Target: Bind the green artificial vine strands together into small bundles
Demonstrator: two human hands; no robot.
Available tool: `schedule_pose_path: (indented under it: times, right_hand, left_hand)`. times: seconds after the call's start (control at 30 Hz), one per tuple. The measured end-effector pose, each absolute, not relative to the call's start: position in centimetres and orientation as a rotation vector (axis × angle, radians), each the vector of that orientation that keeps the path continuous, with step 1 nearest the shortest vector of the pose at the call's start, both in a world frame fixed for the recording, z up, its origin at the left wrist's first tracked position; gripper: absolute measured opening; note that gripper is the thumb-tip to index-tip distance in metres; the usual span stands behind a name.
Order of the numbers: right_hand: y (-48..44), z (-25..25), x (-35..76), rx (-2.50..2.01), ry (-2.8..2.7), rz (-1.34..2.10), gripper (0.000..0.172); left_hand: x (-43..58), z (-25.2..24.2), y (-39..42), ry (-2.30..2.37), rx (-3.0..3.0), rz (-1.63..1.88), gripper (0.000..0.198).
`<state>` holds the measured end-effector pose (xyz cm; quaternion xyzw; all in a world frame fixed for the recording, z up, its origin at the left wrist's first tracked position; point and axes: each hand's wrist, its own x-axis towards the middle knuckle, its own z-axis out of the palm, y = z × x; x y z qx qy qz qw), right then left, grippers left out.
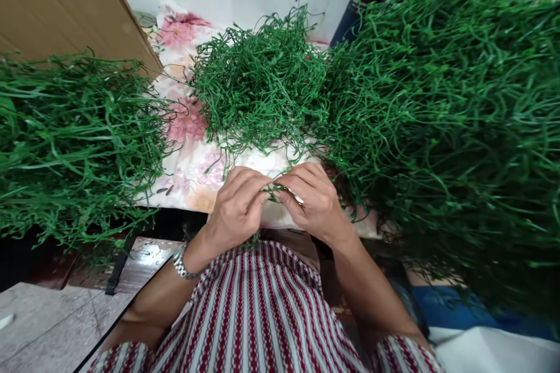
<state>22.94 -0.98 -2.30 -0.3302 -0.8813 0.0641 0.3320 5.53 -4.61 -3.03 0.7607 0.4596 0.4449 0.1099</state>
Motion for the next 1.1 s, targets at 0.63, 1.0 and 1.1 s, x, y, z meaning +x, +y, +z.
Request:
schedule_pose_path:
  times: [0.63,1.0,1.1]
  right_hand:
    - [-1.6,-2.3,22.4,-0.879,-2.337,0.206,0.017]
    - [-2.0,-3.2,22.6,-0.842,-2.435,0.486,0.019]
    - [-2.3,-2.9,22.6,-0.929,-2.519,0.458,0.018]
  left_hand:
    - [5.9,-3.6,-4.3,1.225,1.679,1.188,0.011]
    - [5.3,-2.9,-4.5,1.191,1.889,1.046,0.013]
    - [5.2,-3.2,-4.6,1.226,1.925,0.988,0.012]
